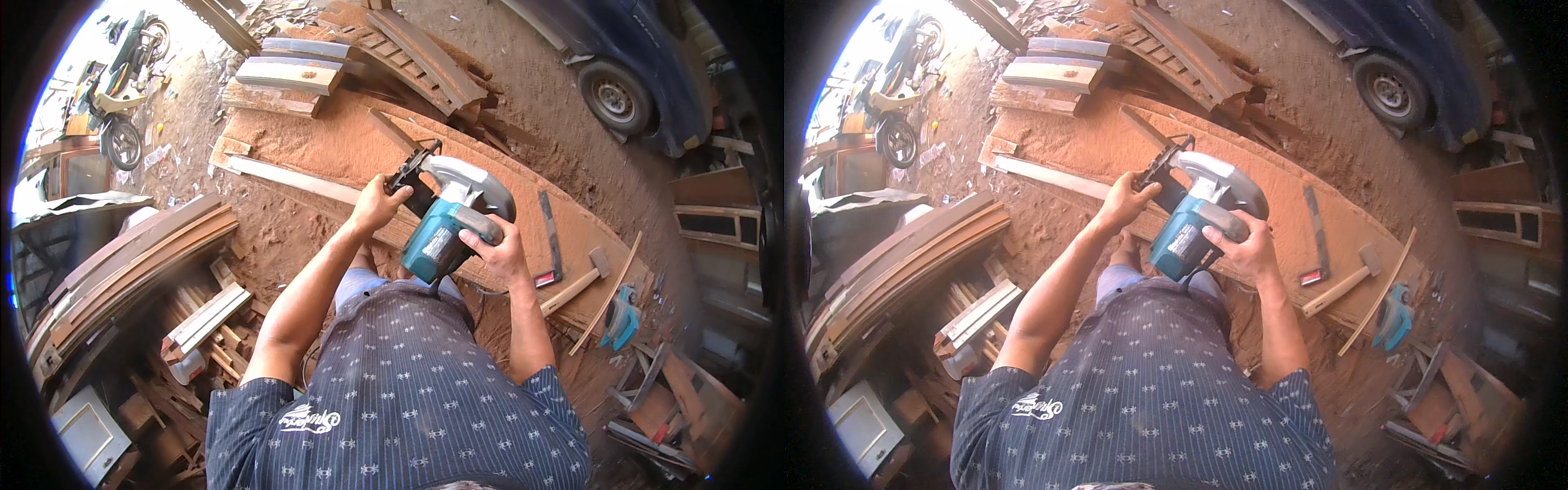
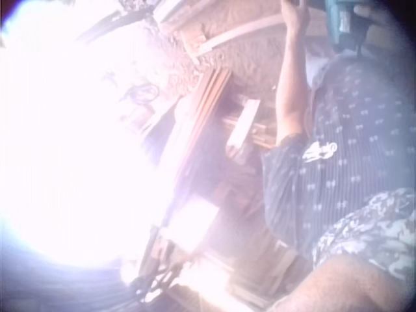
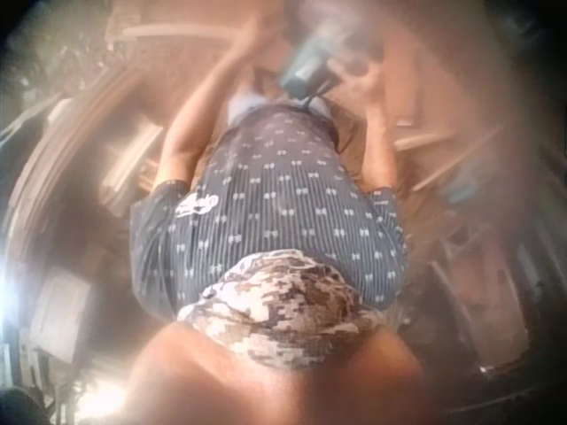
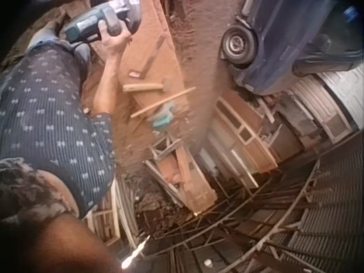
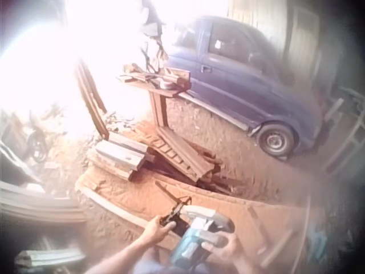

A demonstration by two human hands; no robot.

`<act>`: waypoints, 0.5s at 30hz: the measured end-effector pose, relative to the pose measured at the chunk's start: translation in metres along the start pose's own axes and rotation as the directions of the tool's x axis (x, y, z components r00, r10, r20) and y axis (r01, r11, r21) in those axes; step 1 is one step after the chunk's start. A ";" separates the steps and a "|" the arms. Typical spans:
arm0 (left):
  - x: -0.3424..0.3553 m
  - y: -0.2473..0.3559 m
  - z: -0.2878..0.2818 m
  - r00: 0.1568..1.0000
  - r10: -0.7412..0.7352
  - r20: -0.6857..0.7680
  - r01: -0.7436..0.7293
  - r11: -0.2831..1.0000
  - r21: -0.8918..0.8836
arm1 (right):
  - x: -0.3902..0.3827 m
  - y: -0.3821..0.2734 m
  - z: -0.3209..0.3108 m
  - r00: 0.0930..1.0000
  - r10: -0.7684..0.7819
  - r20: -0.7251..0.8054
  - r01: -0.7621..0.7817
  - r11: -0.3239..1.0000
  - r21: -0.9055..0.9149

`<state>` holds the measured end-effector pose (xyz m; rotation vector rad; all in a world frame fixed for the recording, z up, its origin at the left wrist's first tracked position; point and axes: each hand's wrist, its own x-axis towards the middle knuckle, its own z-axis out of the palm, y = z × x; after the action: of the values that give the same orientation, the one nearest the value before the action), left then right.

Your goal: The person uses a circular saw to cut a long wooden plank into smaller pieces. They measure and mark the wood with a ruler and pencil before making several cuts, then stack the resulting pieces.

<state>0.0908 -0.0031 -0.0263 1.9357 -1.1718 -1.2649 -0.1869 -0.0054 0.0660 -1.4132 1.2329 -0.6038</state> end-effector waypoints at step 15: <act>-0.027 0.087 -0.013 0.928 0.346 -0.137 -0.313 0.926 0.212 | 0.032 0.145 0.057 0.994 0.040 -0.099 0.013 0.875 0.484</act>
<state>0.0656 -0.0209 0.0598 1.8321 -1.4942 -0.8184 -0.1757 0.0105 -0.0917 -0.9570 1.0737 -0.9173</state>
